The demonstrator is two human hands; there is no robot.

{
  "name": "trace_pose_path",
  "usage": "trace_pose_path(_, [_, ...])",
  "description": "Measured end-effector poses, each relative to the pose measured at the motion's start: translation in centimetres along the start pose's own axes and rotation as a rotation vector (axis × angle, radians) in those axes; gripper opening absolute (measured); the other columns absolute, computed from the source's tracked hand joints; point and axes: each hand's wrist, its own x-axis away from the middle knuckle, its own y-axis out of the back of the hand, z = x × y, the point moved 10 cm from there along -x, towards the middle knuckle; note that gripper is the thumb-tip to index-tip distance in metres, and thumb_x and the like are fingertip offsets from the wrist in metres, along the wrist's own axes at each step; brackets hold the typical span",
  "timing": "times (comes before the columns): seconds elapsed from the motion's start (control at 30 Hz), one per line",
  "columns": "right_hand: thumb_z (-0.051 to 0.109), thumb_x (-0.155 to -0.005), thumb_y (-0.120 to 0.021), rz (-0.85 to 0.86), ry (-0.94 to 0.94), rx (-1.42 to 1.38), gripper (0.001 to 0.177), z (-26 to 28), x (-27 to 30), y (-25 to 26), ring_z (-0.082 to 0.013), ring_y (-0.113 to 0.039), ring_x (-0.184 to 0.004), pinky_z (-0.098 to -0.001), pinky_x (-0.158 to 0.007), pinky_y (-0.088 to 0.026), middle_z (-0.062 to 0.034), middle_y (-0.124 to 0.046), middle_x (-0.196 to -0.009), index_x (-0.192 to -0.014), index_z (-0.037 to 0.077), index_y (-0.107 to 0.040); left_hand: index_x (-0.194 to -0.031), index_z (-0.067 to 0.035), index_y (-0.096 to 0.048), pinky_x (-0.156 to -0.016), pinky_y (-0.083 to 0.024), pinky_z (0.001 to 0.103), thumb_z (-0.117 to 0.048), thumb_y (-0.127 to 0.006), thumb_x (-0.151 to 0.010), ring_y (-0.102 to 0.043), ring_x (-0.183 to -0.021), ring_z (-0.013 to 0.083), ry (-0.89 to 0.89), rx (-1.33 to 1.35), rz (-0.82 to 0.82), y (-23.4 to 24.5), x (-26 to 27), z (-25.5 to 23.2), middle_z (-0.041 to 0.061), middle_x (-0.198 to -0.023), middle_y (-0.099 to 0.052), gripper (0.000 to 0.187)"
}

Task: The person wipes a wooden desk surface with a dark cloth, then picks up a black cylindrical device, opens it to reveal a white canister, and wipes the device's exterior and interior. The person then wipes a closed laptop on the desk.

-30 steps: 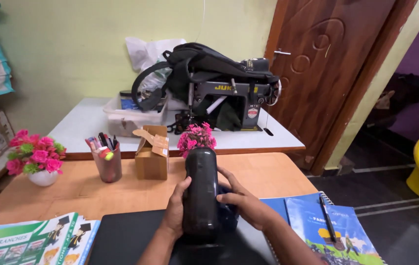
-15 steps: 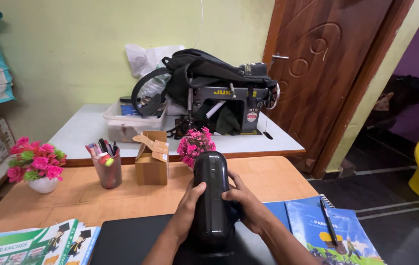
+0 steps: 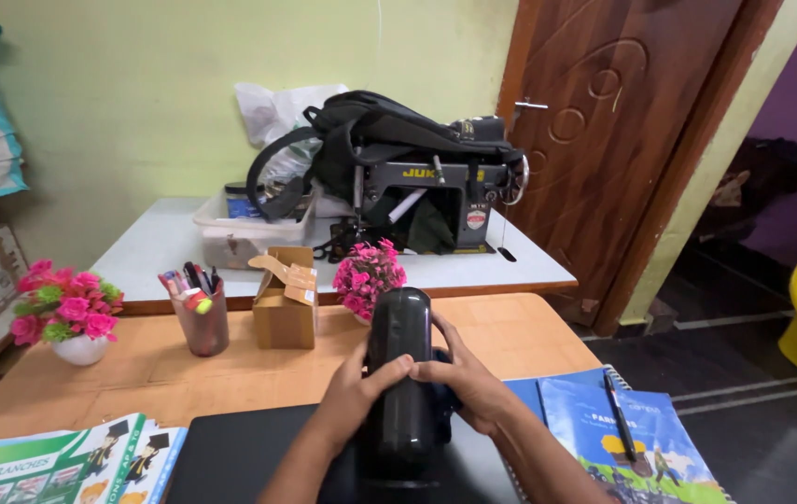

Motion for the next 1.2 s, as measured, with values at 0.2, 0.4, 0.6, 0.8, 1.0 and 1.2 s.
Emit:
trace_pose_path(0.2, [0.017,-0.065,-0.078,0.056,0.029,0.031,0.112,0.9,0.5,-0.3,-0.0307,-0.066,-0.113,-0.0420,-0.096,-0.055,-0.0247,-0.062,-0.129,-0.161,0.025,-0.020,-0.132,-0.006,-0.062,-0.087,-0.058,0.034,-0.035,-0.078,-0.076,-0.073,-0.099,0.0193,-0.017,-0.096,0.021,0.1,0.6,-2.0,0.012,-0.113,-0.075,0.065])
trace_pose_path(0.4, [0.016,-0.066,-0.076,0.052,0.044,0.031,0.109,0.7,0.4,-0.4,-0.0309,-0.064,-0.114,-0.0407,-0.097,-0.054,-0.0242,-0.061,-0.131,-0.160,0.024,-0.023,-0.132,-0.006,-0.060,-0.092,-0.055,0.032,-0.031,-0.074,-0.079,-0.070,-0.104,0.0184,-0.052,-0.136,0.008,0.3,0.4,-2.0,0.011,-0.115,-0.074,0.060])
trace_pose_path(0.6, [0.017,-0.066,-0.071,0.130,0.080,-0.060,0.101,0.5,0.1,-0.2,-0.0282,-0.064,-0.117,-0.0377,-0.098,-0.053,-0.0211,-0.061,-0.134,-0.158,0.015,-0.030,-0.129,-0.005,-0.064,-0.093,-0.054,0.032,-0.033,-0.073,-0.080,-0.070,-0.104,0.0184,-0.003,-0.120,0.023,0.9,0.1,-0.5,0.011,-0.115,-0.074,0.057])
trace_pose_path(0.8, [0.023,-0.074,-0.067,0.318,0.048,-0.180,0.084,-0.4,-0.4,0.1,-0.0245,-0.063,-0.115,-0.0377,-0.097,-0.053,-0.0176,-0.062,-0.129,-0.152,0.004,-0.044,-0.129,-0.004,-0.064,-0.091,-0.053,0.030,-0.040,-0.069,-0.082,-0.068,-0.102,0.0157,0.006,0.030,-0.029,1.9,-0.3,0.9,0.009,-0.114,-0.072,0.059])
trace_pose_path(1.0, [0.010,-0.080,-0.061,0.024,-0.189,0.022,0.054,-2.9,-2.0,4.6,-0.0199,-0.070,-0.098,-0.0354,-0.088,-0.056,-0.0112,-0.075,-0.114,-0.133,0.005,-0.068,-0.128,-0.006,-0.062,-0.076,-0.057,0.032,-0.042,-0.068,-0.078,-0.069,-0.086,0.0182,0.120,0.154,-0.155,4.1,0.3,0.0,0.010,-0.103,-0.069,0.061])
trace_pose_path(1.2, [0.001,-0.083,-0.058,-0.057,-0.082,0.070,0.042,-3.2,-4.0,9.3,-0.0190,-0.072,-0.096,-0.0310,-0.089,-0.058,-0.0112,-0.077,-0.108,-0.123,-0.002,-0.072,-0.129,-0.005,-0.063,-0.074,-0.055,0.031,-0.041,-0.069,-0.080,-0.065,-0.085,0.0166,0.044,0.180,-0.115,3.7,-0.3,0.5,0.009,-0.101,-0.067,0.061])
